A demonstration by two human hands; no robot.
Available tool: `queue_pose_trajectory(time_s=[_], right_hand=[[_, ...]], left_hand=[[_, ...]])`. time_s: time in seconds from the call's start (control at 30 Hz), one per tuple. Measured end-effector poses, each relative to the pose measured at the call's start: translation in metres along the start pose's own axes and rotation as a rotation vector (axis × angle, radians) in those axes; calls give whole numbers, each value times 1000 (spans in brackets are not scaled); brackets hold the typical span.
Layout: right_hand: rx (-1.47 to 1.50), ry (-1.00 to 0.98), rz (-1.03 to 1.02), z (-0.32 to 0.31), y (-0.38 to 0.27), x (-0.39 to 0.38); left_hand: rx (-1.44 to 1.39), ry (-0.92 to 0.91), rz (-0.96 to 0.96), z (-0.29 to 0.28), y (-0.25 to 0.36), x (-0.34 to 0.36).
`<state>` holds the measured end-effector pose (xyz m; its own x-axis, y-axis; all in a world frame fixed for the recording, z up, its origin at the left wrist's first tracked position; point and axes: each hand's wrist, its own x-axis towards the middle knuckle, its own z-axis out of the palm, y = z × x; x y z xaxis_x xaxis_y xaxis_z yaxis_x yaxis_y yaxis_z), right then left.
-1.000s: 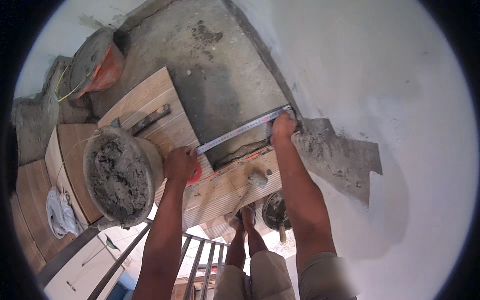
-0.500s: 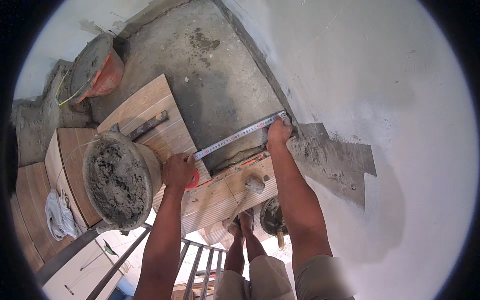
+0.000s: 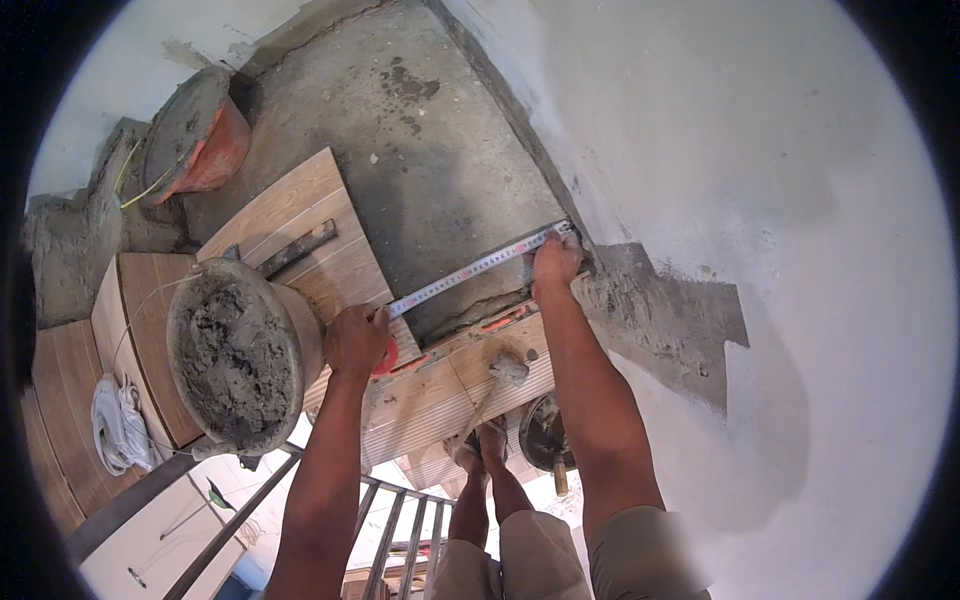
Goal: The recorder is measuring and cutting tiles, then applying cement to the stairs and placing tiles on them.
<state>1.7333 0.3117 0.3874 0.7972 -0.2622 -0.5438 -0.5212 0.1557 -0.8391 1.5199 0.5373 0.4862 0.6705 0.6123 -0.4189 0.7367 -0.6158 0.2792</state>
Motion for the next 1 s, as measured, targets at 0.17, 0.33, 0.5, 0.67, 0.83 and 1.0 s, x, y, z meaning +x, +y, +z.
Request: queue_pose_trajectory(time_s=[0.17,0.33,0.5,0.67,0.83,1.0], right_hand=[[34,-17,4,1,1,-3],[61,-14,4,4,-3,-9],[21,-13,-25,1,-2,-6],[47,1,-25,4,-3,-8],[45,-5,-13,6,-3,-11],[46,-3,-53,2,-1,-6]], left_hand=[[18,2,6,-6,4,-3],[32,16,44,-1,-1,-2],[-2,27,31,2,0,-1],[11,-6,-3,0,1,-2],[32,15,13,3,-3,-1],[12,39,36,2,2,-4]])
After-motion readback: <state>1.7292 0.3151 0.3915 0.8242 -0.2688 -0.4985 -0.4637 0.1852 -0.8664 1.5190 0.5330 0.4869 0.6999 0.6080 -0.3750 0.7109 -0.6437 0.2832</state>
